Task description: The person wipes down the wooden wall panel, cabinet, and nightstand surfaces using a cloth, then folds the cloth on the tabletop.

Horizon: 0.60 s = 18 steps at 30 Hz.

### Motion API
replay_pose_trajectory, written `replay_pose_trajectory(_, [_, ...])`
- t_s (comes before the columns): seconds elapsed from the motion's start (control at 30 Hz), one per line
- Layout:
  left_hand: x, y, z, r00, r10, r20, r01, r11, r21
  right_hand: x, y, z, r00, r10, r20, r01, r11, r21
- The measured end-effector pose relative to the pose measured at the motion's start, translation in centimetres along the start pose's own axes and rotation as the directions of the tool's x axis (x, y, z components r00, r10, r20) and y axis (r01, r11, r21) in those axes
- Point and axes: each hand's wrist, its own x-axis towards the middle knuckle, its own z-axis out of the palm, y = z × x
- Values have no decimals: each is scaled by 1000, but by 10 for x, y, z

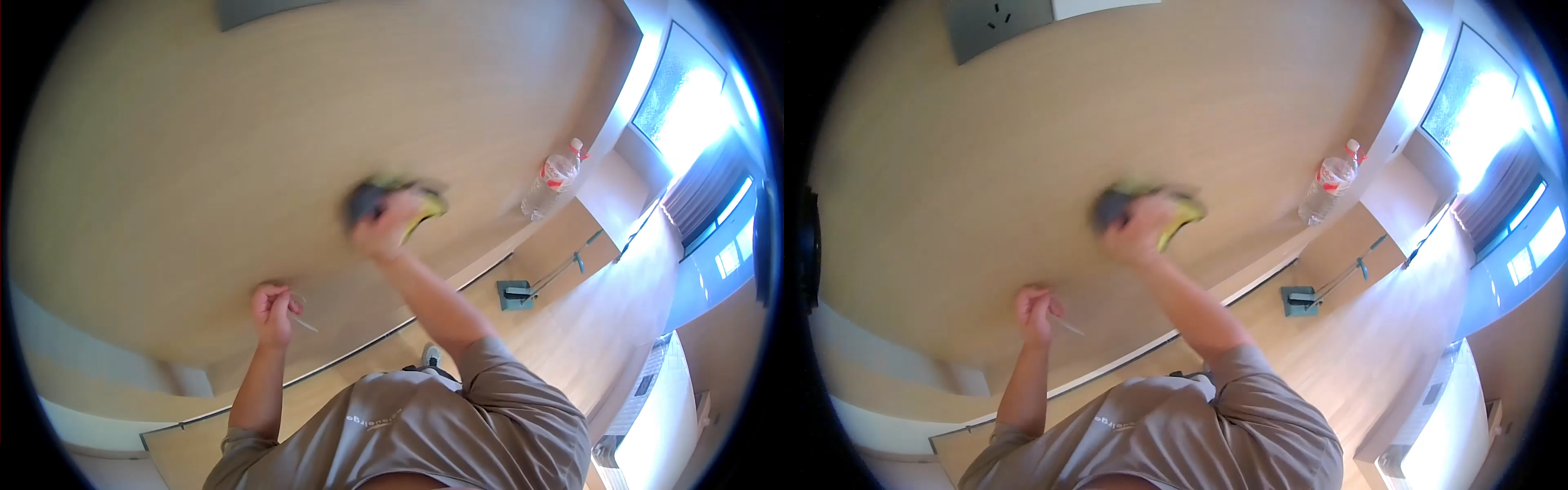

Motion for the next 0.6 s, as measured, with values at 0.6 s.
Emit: replay_pose_trajectory(0.6, [0,-7,-3,998,35,-61,-35,999,-9,79,122,-3,728,685,32,-682,718,139])
